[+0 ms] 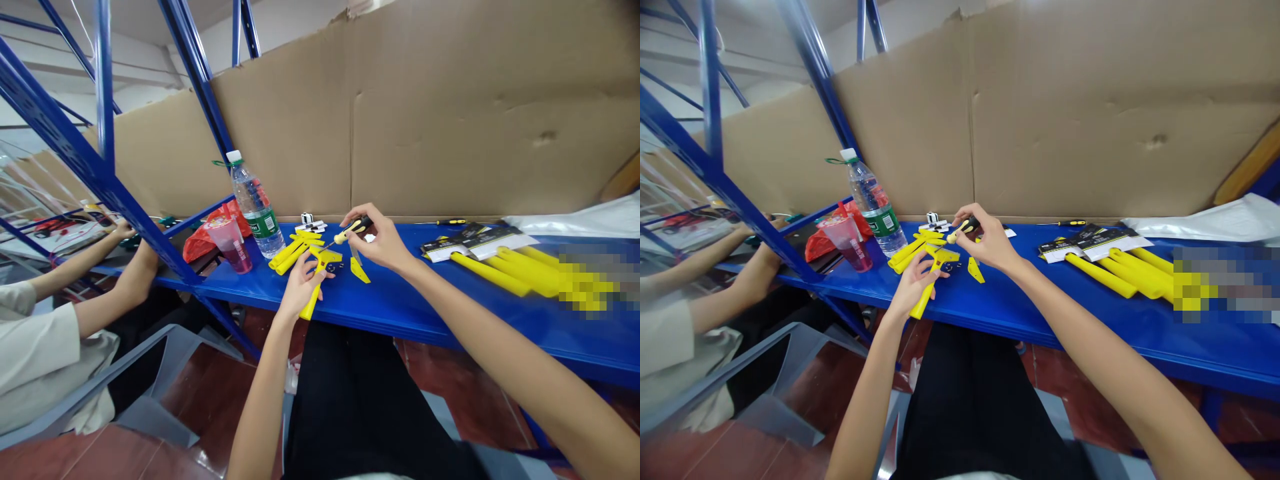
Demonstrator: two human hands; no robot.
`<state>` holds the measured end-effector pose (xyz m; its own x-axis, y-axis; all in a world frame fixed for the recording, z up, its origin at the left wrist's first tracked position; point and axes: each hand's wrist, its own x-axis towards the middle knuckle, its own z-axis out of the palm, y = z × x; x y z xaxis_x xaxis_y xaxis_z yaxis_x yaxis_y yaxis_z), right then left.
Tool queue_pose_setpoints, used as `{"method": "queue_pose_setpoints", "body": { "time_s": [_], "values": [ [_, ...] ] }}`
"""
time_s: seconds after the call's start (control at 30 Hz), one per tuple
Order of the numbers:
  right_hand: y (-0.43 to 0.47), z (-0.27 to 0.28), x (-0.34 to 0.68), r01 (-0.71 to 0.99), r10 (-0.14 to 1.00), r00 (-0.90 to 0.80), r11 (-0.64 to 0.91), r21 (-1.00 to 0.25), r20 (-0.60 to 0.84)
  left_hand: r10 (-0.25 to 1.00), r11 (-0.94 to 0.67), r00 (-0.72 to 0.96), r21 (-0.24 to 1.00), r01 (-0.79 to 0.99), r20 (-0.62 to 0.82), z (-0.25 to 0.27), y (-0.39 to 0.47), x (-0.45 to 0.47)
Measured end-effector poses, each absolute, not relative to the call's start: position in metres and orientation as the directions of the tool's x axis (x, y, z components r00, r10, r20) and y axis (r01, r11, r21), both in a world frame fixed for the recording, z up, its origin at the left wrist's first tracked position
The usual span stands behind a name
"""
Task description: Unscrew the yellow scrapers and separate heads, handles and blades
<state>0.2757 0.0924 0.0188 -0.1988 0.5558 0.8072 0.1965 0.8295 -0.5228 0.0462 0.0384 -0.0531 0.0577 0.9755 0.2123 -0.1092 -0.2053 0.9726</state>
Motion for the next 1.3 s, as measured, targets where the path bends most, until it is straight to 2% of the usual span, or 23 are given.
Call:
{"method": "queue_pose_setpoints", "body": {
  "time_s": [0.17, 0.33, 0.5, 0.67, 0.77, 0.9, 1.03, 1.2, 1.3],
  "values": [
    [0.09, 0.021, 0.276, 0.193, 0.592, -0.149, 0.803, -0.564, 0.792, 0.973, -0.193, 0.104, 0.974, -0.121, 0.206, -0.051, 0.039, 0.045],
    [0.09, 0.024, 0.277, 0.211, 0.539, -0.187, 0.838, -0.503, 0.821, 0.974, -0.184, 0.109, 0.975, -0.123, 0.197, -0.049, 0.038, 0.044],
    [0.091, 0.024, 0.277, 0.219, 0.569, -0.158, 0.817, -0.534, 0.807, 0.975, -0.184, 0.102, 0.976, -0.12, 0.197, -0.051, 0.039, 0.044],
    [0.09, 0.026, 0.279, 0.25, 0.556, -0.198, 0.825, -0.507, 0.807, 0.974, -0.188, 0.107, 0.975, -0.12, 0.201, -0.052, 0.04, 0.043],
    [0.089, 0.027, 0.28, 0.263, 0.591, -0.198, 0.801, -0.538, 0.782, 0.974, -0.186, 0.112, 0.976, -0.117, 0.199, -0.052, 0.041, 0.041],
    [0.089, 0.027, 0.28, 0.171, 0.629, -0.224, 0.777, -0.606, 0.744, 0.973, -0.176, 0.136, 0.98, -0.098, 0.188, -0.051, 0.041, 0.041],
    [0.09, 0.028, 0.281, 0.184, 0.591, -0.271, 0.806, -0.562, 0.76, 0.97, -0.18, 0.148, 0.98, -0.085, 0.191, -0.048, 0.039, 0.041],
    [0.089, 0.032, 0.282, 0.222, 0.586, -0.16, 0.806, -0.549, 0.795, 0.969, -0.179, 0.158, 0.981, -0.079, 0.189, -0.047, 0.037, 0.042],
    [0.088, 0.032, 0.281, 0.201, 0.579, -0.185, 0.813, -0.546, 0.794, 0.969, -0.18, 0.157, 0.98, -0.085, 0.192, -0.048, 0.038, 0.042]
  ]
}}
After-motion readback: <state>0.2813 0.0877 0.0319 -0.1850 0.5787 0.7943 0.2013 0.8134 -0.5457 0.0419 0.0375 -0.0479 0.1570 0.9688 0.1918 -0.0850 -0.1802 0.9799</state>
